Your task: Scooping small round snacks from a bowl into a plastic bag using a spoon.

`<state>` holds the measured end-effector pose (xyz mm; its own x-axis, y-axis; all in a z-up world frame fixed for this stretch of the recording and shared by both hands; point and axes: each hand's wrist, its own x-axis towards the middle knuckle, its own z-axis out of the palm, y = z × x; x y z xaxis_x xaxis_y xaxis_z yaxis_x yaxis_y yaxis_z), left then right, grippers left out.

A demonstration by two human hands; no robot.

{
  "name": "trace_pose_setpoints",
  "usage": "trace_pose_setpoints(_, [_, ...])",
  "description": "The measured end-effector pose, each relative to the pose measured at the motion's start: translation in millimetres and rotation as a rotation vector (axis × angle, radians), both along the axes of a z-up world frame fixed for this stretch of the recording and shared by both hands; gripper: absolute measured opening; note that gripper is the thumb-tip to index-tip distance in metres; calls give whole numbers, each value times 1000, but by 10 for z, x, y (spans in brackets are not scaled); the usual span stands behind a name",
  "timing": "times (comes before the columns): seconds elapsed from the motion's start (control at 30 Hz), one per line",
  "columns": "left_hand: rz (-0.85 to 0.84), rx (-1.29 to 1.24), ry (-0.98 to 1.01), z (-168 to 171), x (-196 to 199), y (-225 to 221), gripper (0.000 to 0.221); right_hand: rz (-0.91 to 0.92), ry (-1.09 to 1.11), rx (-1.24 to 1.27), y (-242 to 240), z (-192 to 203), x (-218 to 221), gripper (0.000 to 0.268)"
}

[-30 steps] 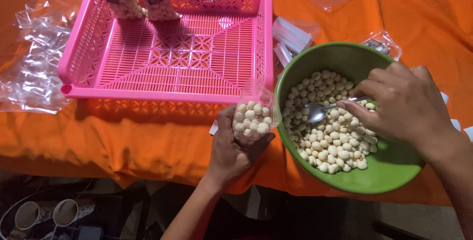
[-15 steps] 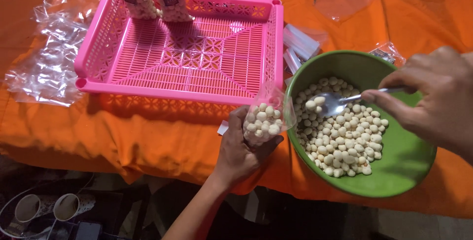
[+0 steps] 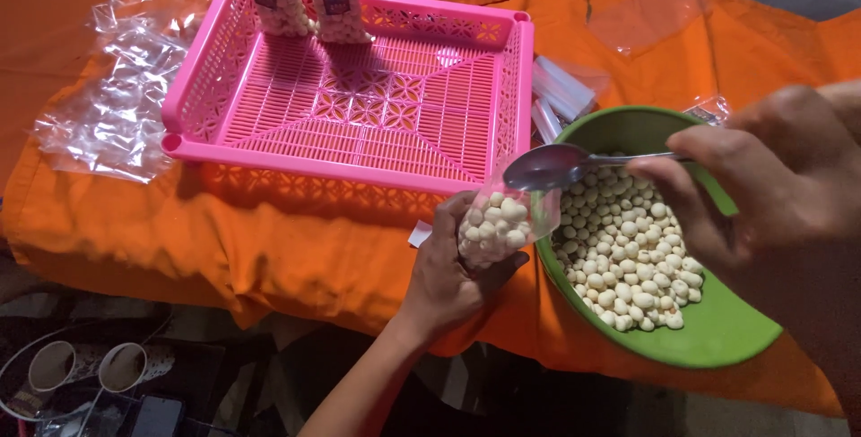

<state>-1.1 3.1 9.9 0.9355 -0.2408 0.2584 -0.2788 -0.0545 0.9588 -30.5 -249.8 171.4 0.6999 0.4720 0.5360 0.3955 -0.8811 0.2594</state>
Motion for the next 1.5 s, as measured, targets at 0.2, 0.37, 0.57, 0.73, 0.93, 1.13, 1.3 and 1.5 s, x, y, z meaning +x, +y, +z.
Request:
trace_pose_setpoints(0.2, [-21,10,-6,5,-18,-3,73,8,32,303,-432,-399,-51,25])
trace_pose_setpoints(0.37, [-4,33,-9,-22,-25,-30,71,-313,50,64,-818,-761,33,32])
trace_pose_setpoints(0.57, [-13,42,-63,-168,-7,-45,76,-724,939,-219,-545,-750,157,45])
trace_pose_setpoints(0.73, [78,79,-4,-161,0,-86,73,-439,566,25,-732,-863,81,33])
trace_pose_setpoints(0.93, [93,101,-43,-115,-3,-103,68,-187,324,392,-517,-610,-458,24])
trace_pose_setpoints(1.13, [39,124,-128,-30,4,-126,60,-386,181,851,-114,-972,-1124,13])
trace_pose_setpoints(1.3, [-40,73,-147,144,32,-198,31,-295,162,788,46,-1015,-1058,16])
trace_pose_setpoints(1.5, [-4,153,-164,88,15,-192,32,-351,110,766,100,-1036,-1022,13])
